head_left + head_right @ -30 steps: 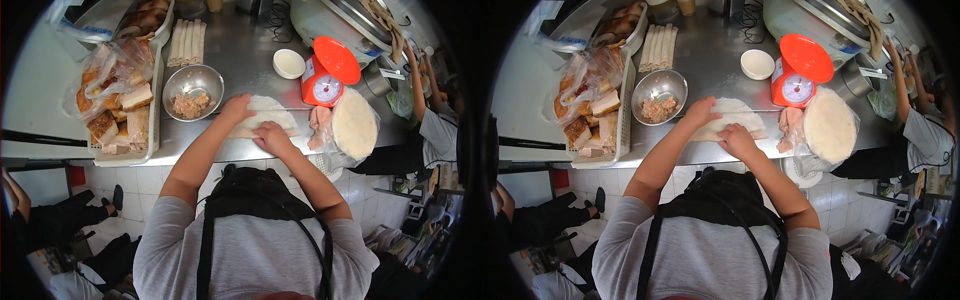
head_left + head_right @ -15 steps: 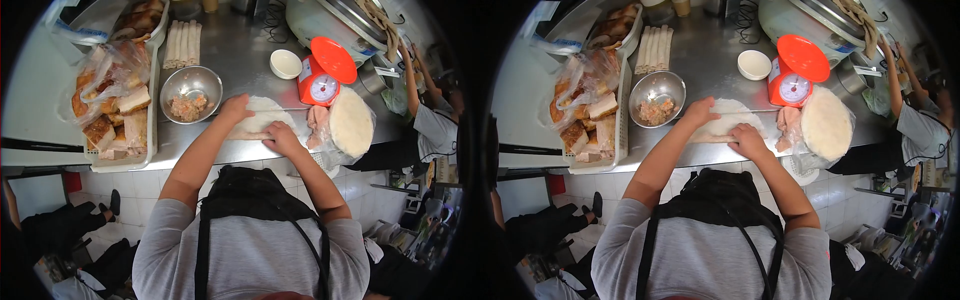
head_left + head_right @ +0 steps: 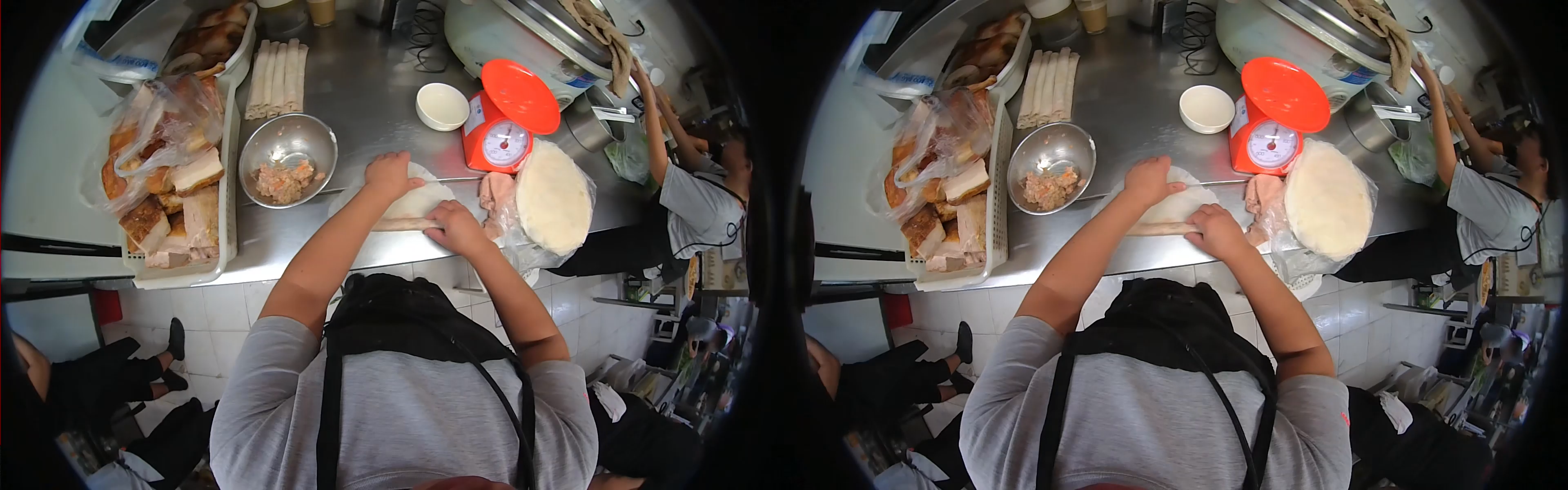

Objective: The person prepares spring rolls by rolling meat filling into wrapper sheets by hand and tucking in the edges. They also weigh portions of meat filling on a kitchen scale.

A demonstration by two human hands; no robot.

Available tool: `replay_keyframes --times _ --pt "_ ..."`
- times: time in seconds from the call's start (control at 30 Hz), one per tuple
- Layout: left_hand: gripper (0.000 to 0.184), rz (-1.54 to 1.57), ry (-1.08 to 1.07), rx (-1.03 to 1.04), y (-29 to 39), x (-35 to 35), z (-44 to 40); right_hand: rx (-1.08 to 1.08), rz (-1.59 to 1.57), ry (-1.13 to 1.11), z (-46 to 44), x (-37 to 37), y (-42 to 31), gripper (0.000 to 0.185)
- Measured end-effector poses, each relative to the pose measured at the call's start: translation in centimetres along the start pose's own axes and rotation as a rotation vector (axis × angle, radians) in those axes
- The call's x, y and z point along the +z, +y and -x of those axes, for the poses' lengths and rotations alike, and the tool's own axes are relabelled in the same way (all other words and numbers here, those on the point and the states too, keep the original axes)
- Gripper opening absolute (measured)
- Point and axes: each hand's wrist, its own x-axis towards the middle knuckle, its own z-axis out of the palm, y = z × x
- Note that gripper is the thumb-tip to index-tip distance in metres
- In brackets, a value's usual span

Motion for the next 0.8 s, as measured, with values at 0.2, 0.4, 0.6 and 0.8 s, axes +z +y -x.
replay_keyframes --times 0.2,0.4,0.6,0.8 --pt "0.056 0.016 -0.02 0.004 -0.4 0.1 -0.4 -0.014 0.026 -0.028 0.2 -1.9 0.3 0.026" --pt "0.055 0.019 0.0 -0.007 -0.3 0.4 -0.4 0.054 0.009 -0.168 0.4 -1.8 1.4 0.03" --pt "0.056 0.008 0.001 -0.026 -0.2 0.5 -0.5 0.011 -0.019 -0.126 -1.6 -0.8 -1.3 0.029" --pt "0.056 0.018 0.002 -0.02 -0.5 0.6 -0.4 0.025 -0.025 -0.137 -1.3 0.2 -1.1 0.029"
